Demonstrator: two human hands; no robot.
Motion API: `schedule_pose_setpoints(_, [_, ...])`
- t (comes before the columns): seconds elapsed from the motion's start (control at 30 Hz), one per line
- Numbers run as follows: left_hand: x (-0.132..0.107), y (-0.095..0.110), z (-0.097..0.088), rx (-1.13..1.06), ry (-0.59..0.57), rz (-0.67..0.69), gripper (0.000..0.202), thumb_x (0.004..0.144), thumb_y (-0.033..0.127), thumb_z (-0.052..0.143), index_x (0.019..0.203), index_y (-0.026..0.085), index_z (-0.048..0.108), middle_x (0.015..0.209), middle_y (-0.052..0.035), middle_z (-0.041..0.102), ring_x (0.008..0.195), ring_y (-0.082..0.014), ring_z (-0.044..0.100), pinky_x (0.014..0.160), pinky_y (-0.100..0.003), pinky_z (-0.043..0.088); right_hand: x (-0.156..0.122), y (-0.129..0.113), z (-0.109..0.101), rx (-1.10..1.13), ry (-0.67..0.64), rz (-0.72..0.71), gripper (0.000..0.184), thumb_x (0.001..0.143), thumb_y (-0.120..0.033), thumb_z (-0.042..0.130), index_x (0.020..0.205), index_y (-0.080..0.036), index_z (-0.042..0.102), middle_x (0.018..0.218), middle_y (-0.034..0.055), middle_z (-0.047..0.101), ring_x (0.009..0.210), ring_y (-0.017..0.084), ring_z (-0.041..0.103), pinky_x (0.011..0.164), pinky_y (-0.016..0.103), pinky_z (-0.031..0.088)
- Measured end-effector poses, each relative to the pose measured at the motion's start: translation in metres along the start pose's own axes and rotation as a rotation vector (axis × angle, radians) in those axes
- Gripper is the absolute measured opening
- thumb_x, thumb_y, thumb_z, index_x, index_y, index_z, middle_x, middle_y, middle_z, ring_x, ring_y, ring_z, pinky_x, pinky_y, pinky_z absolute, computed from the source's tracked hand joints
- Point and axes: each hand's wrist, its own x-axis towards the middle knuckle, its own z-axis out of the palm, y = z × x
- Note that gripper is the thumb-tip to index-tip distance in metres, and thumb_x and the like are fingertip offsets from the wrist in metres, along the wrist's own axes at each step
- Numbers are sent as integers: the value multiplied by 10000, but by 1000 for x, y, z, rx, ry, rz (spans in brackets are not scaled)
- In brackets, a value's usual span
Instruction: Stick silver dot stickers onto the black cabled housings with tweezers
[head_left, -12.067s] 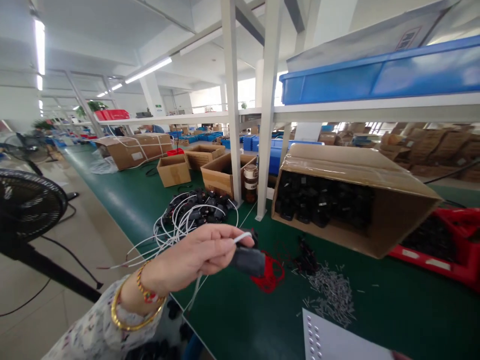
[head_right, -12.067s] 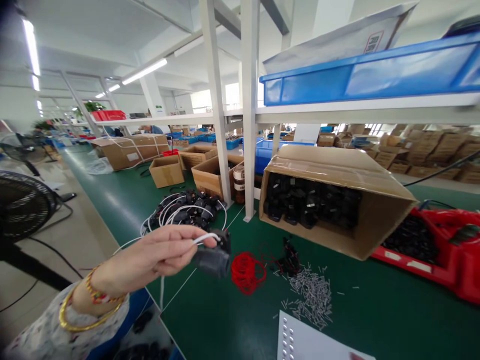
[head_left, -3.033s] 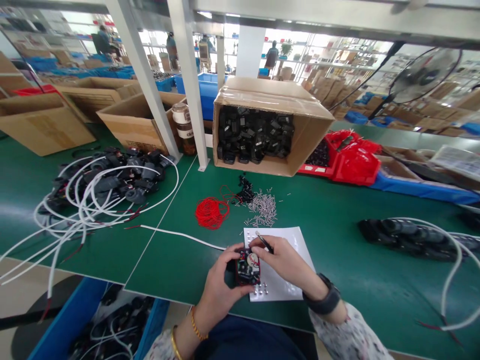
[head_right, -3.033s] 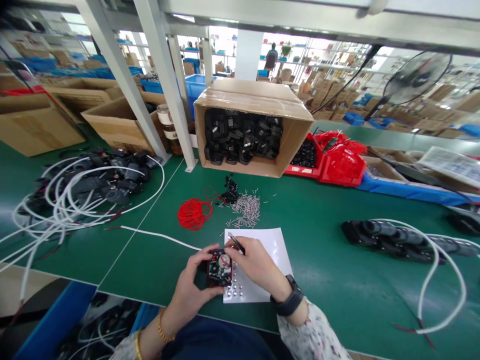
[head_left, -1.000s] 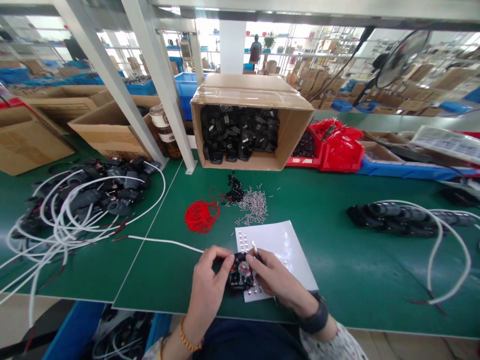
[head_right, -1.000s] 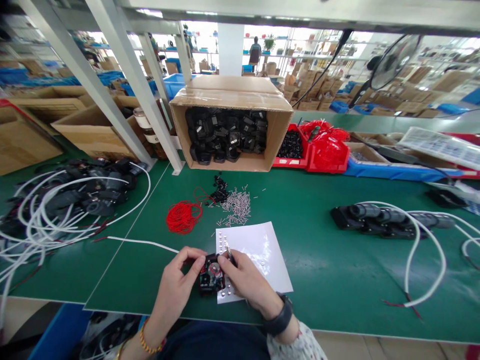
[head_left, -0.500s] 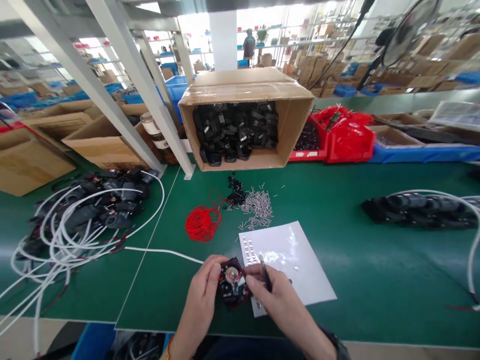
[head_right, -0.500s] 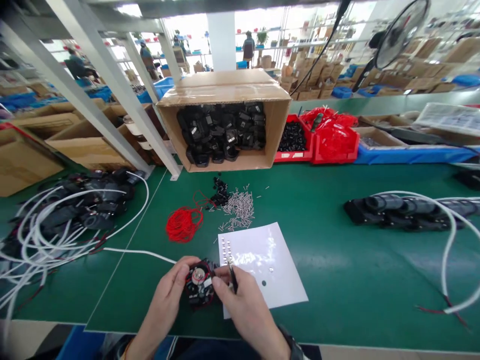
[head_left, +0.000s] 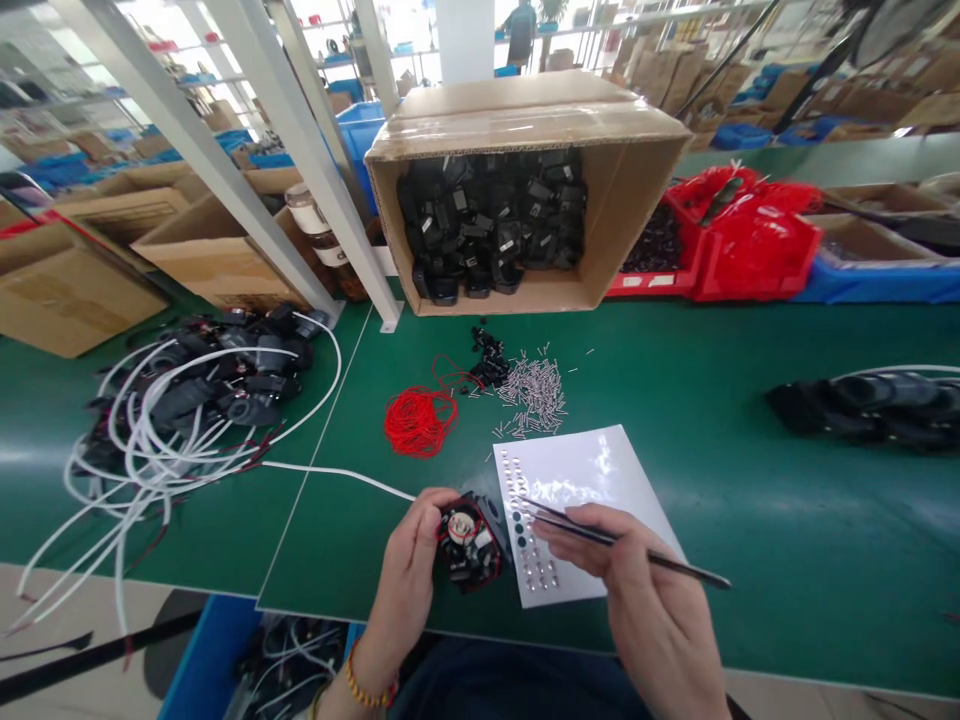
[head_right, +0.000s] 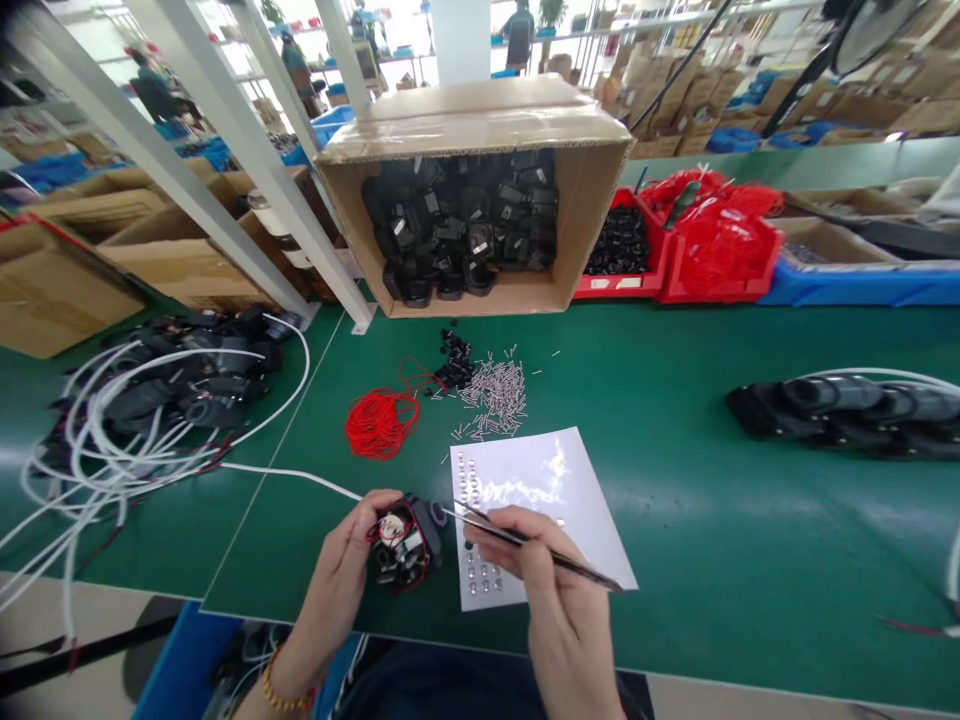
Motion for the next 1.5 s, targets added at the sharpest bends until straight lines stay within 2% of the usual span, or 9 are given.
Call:
schedule_pose_setpoints(0.1, [0,0,2,-20,15,8,370,937,439,369,946,176,628,980,-55,619,944,-193,561,827,-264,430,-5,2,11,-121,-12,-121,81,873,-252,620,949,-236,645,932,35,718,836,181,690,740,218,583])
schedule_pose_setpoints(0.27, [-1,3,3,-12,23,2,358,944,423,361,964,171,614,976,-60,620,941,-200,560,841,-280,426,-11,6,20,-362,-60,-303,156,873,-163,587,986,-249,652,944,17,707,867,146,673,781,189,559])
schedule_pose_setpoints(0.57, [-4,-1,3,-34,57,3,366,942,431,358,974,171,613,973,-65,626,933,-207,567,845,-293,430,-14,7,23,-577,-118,-538,205,884,-121,544,1040,-227,624,1029,35,691,932,149,658,849,193,532])
schedule_pose_setpoints(0.73, [-4,-7,4,-71,78,0,349,955,412,342,988,184,604,976,-46,623,924,-183,568,822,-263,425,-19,6,19,-560,-138,-526,247,877,-80,521,1057,-231,599,1061,42,672,990,159,635,894,233,512])
schedule_pose_setpoints(1.0, [-5,-2,3,-36,62,-11,371,951,421,330,966,173,605,932,-52,638,887,-196,579,793,-275,430,-22,4,13,-646,-185,-579,255,859,-72,532,1058,-220,592,1076,82,670,969,203,648,786,268,562])
schedule_pose_setpoints(1.1, [-3,-1,3,-33,62,-5,371,954,412,323,963,171,605,925,-53,635,882,-195,581,790,-276,433,-21,7,12,-697,-233,-616,310,844,-65,556,1107,-226,584,1115,106,655,979,218,645,766,283,577])
schedule_pose_setpoints(1.23, [-2,-2,3,-15,45,36,343,960,369,322,967,179,608,958,-48,613,920,-186,568,822,-270,423,-20,9,14,-762,-245,-678,321,869,-96,545,1154,-235,597,1166,117,631,1025,217,626,812,290,573])
schedule_pose_setpoints(1.37, [-3,-2,3,3,25,100,325,962,333,328,965,186,618,986,-49,594,958,-181,548,862,-272,408,-17,6,18,-760,-317,-671,346,872,-59,532,1185,-198,583,1212,145,597,1090,222,587,889,321,546])
schedule_pose_setpoints(1.5, [-2,-1,3,-2,32,111,330,964,326,323,961,189,623,972,-45,601,943,-179,555,853,-272,417,-14,8,20,-787,-341,-687,361,890,-67,503,1220,-203,560,1227,143,587,1116,220,567,902,329,540])
